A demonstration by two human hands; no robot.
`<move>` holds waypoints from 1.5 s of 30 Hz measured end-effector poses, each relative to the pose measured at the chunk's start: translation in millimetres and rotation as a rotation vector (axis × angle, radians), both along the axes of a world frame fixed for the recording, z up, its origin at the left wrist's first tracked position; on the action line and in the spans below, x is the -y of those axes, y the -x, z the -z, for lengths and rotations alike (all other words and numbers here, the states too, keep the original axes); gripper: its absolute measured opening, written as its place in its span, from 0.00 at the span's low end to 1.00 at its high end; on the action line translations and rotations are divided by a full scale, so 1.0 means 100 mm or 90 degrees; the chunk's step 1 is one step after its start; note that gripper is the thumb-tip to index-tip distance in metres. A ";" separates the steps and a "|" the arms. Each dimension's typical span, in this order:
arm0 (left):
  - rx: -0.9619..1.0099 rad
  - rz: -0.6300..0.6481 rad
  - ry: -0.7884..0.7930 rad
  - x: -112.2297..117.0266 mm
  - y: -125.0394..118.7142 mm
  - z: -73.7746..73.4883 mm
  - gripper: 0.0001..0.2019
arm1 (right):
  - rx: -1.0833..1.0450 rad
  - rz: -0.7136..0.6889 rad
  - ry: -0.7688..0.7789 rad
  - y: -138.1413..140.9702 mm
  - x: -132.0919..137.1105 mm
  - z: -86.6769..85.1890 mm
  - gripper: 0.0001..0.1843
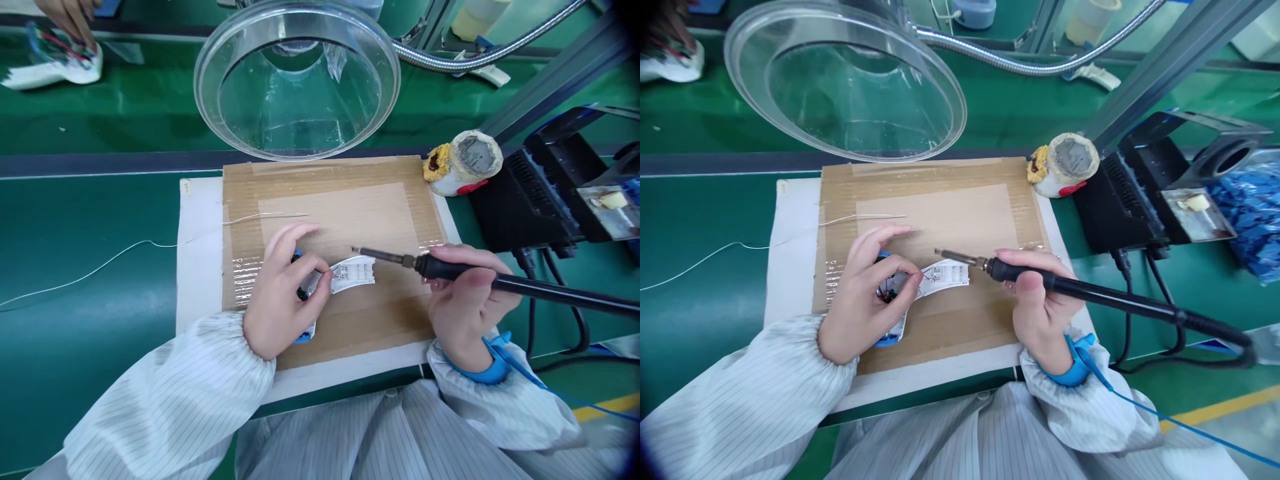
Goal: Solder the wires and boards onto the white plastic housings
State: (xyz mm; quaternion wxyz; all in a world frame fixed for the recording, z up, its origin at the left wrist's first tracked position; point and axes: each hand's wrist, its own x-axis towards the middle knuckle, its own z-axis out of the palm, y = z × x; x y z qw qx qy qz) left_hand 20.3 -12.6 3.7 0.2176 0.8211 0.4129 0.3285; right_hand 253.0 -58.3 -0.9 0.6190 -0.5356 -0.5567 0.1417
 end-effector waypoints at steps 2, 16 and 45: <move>0.000 0.001 0.004 0.00 0.00 0.00 0.08 | 0.036 -0.013 -0.009 0.02 -0.02 -0.01 0.16; 0.002 0.006 0.012 0.00 0.00 -0.01 0.07 | 0.120 -0.052 0.045 0.01 -0.02 0.01 0.12; 0.038 0.008 -0.081 0.02 0.03 -0.08 0.05 | 0.293 -0.207 0.024 -0.03 -0.03 -0.05 0.40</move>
